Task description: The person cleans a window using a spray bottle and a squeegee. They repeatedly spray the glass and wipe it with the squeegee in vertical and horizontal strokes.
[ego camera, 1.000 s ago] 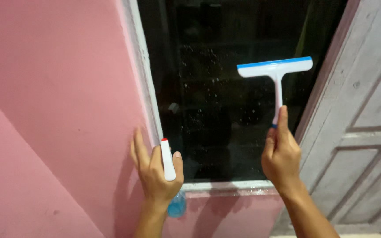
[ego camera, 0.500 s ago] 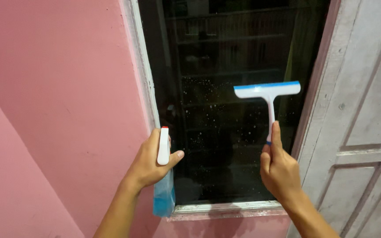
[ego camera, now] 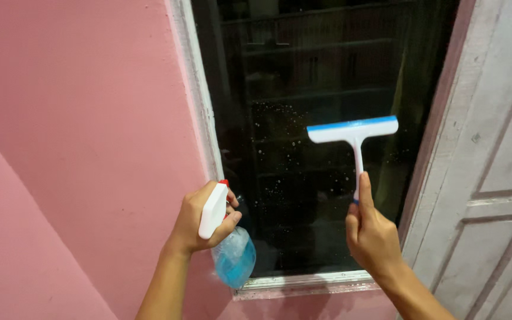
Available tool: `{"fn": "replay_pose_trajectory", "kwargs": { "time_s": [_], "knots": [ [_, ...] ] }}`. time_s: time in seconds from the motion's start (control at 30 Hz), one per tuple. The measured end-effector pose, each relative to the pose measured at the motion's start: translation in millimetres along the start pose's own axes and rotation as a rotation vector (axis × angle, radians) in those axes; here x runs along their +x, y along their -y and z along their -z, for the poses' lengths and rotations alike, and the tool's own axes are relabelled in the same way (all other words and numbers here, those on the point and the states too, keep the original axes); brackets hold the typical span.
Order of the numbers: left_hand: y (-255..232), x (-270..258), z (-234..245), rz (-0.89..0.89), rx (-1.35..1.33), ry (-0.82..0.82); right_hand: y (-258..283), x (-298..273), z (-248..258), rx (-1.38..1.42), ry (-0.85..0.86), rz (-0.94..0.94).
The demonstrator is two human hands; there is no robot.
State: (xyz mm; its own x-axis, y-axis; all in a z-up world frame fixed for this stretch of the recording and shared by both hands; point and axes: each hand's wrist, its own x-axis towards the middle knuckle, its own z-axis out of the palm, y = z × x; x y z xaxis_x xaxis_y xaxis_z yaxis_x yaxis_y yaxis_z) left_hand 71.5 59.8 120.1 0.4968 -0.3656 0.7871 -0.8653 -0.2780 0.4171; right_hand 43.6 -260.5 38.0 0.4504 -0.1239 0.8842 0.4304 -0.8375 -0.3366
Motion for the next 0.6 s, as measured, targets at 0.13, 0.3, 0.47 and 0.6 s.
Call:
{"fn": "replay_pose_trajectory", "kwargs": {
  "time_s": [0.13, 0.3, 0.47, 0.6],
  "knots": [
    [1.5, -2.3, 6.0, 0.032, -0.072, 0.071, 28.6, 40.9, -5.7, 0.025, -0.103, 0.145],
    [-2.4, -3.9, 6.6, 0.028, -0.063, 0.076, 56.4, 45.6, -24.3, 0.066, -0.031, 0.058],
    [-5.0, -3.7, 10.0, 0.042, -0.087, 0.088, 58.5, -2.6, -29.3, 0.098, 0.030, 0.174],
    [-4.5, -3.2, 9.8, 0.066, -0.102, 0.085, 65.5, 31.6, -26.5, 0.137, -0.051, 0.141]
  ]
}}
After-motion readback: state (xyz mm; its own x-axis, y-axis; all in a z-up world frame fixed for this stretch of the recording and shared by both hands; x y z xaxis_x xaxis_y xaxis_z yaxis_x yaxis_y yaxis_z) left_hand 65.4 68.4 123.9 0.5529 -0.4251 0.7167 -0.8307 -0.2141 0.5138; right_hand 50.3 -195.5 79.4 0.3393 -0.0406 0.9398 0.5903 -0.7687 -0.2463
